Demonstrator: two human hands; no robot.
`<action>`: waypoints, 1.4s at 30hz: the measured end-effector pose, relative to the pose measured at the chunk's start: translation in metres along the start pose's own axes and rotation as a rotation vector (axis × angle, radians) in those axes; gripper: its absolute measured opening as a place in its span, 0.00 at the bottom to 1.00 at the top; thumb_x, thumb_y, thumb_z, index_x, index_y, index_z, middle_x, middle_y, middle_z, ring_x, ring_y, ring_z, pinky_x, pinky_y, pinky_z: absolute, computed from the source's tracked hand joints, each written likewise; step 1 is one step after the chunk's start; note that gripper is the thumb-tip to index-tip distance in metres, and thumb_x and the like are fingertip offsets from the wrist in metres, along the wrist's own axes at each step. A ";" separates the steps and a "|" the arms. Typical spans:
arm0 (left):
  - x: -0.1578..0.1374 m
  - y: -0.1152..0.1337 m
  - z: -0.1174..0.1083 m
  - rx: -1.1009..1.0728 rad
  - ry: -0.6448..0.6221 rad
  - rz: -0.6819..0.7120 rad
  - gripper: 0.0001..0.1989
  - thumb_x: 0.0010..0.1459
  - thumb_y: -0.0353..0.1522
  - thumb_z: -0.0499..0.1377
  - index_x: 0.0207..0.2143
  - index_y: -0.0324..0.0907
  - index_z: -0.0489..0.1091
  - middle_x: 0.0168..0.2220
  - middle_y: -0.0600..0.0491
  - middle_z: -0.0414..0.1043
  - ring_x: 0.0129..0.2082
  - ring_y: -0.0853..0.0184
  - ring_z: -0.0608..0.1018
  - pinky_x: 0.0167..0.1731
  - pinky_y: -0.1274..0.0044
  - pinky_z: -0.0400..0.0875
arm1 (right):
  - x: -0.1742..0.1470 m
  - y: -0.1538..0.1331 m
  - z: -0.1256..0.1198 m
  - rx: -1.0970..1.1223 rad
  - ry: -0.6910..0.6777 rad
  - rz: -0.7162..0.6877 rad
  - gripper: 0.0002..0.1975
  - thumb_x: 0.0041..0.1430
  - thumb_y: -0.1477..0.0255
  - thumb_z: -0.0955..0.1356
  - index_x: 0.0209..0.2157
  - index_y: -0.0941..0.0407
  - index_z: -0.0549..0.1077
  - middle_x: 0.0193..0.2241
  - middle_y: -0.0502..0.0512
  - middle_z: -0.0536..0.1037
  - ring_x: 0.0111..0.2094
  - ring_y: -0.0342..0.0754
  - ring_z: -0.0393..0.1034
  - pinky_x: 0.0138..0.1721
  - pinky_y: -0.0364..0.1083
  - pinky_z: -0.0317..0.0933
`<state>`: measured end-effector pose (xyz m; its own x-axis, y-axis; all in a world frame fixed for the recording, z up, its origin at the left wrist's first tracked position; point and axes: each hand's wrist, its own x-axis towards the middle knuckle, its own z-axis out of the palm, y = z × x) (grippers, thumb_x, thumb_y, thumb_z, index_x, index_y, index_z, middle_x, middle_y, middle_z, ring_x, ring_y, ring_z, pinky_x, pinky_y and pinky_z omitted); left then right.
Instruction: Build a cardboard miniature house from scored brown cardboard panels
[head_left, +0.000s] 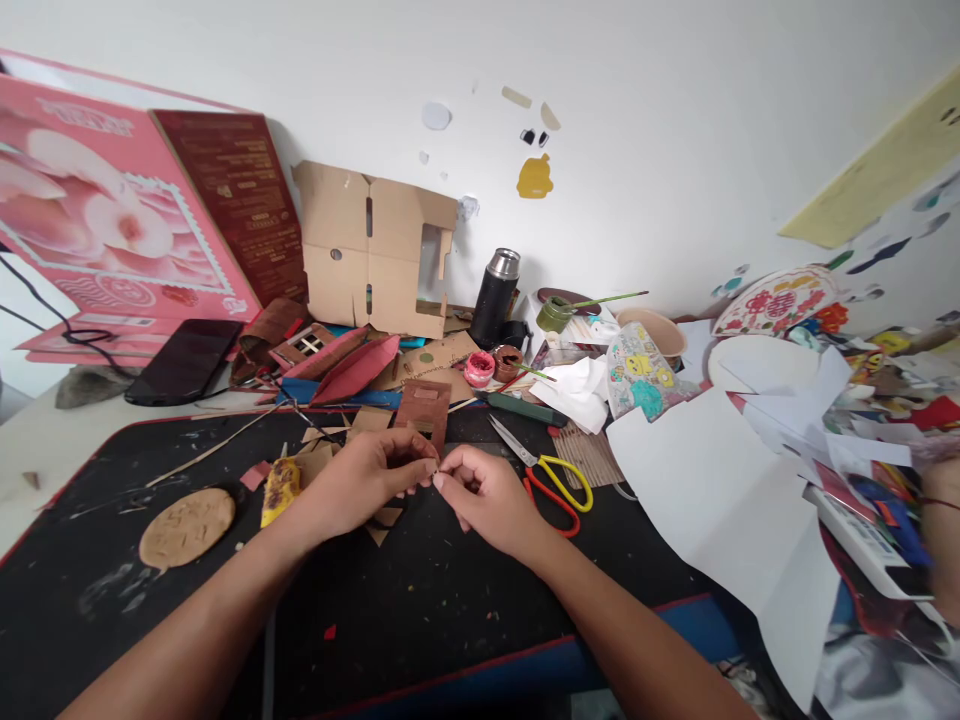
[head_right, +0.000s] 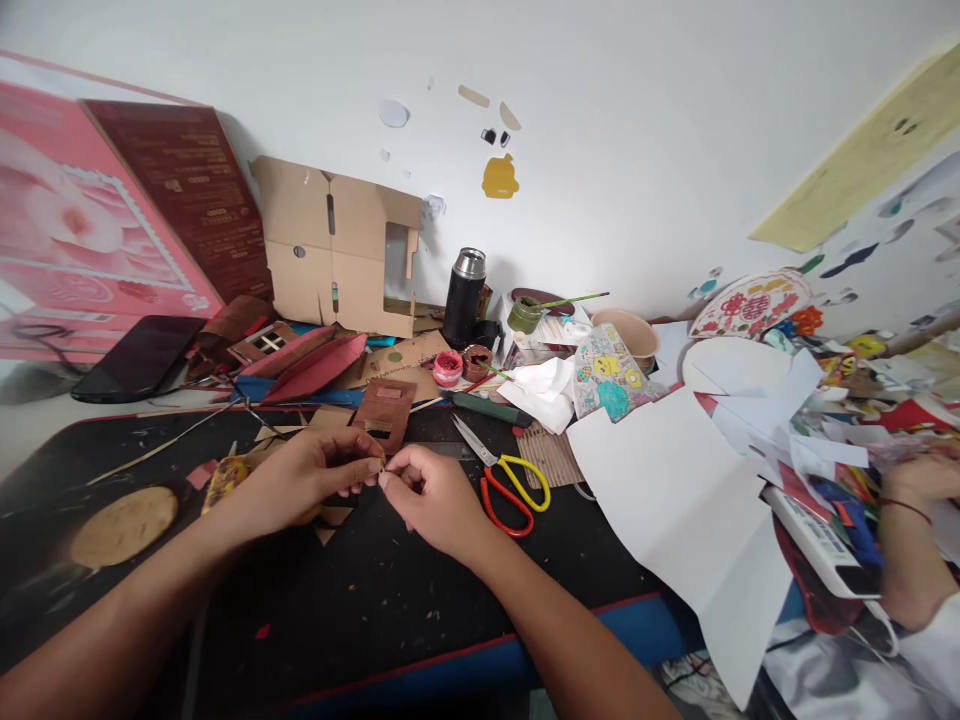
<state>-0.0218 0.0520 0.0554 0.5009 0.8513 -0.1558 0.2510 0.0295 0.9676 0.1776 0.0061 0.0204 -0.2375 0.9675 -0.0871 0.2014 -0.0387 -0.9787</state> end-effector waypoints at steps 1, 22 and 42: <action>0.000 0.000 -0.001 0.009 0.002 0.005 0.17 0.55 0.48 0.67 0.33 0.43 0.79 0.28 0.53 0.77 0.27 0.65 0.76 0.29 0.75 0.72 | -0.001 0.001 0.000 -0.002 -0.001 0.004 0.08 0.66 0.64 0.70 0.37 0.53 0.72 0.17 0.39 0.68 0.16 0.40 0.62 0.21 0.40 0.55; 0.022 0.036 0.017 0.884 0.048 0.066 0.09 0.60 0.39 0.60 0.33 0.47 0.78 0.32 0.52 0.83 0.32 0.60 0.81 0.31 0.74 0.65 | 0.015 0.017 -0.029 0.338 0.324 -0.099 0.17 0.61 0.54 0.72 0.35 0.53 0.69 0.14 0.37 0.62 0.12 0.39 0.54 0.15 0.41 0.50; 0.096 0.024 0.050 1.274 -0.020 0.100 0.13 0.64 0.35 0.58 0.39 0.40 0.83 0.36 0.39 0.83 0.40 0.50 0.84 0.43 0.66 0.74 | 0.002 0.008 -0.038 0.399 0.376 -0.157 0.15 0.63 0.57 0.72 0.35 0.54 0.71 0.16 0.39 0.62 0.13 0.39 0.55 0.16 0.40 0.50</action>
<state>0.0739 0.1079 0.0533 0.5732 0.8123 -0.1077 0.8191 -0.5644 0.1028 0.2147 0.0167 0.0191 0.1335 0.9889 0.0656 -0.2006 0.0918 -0.9754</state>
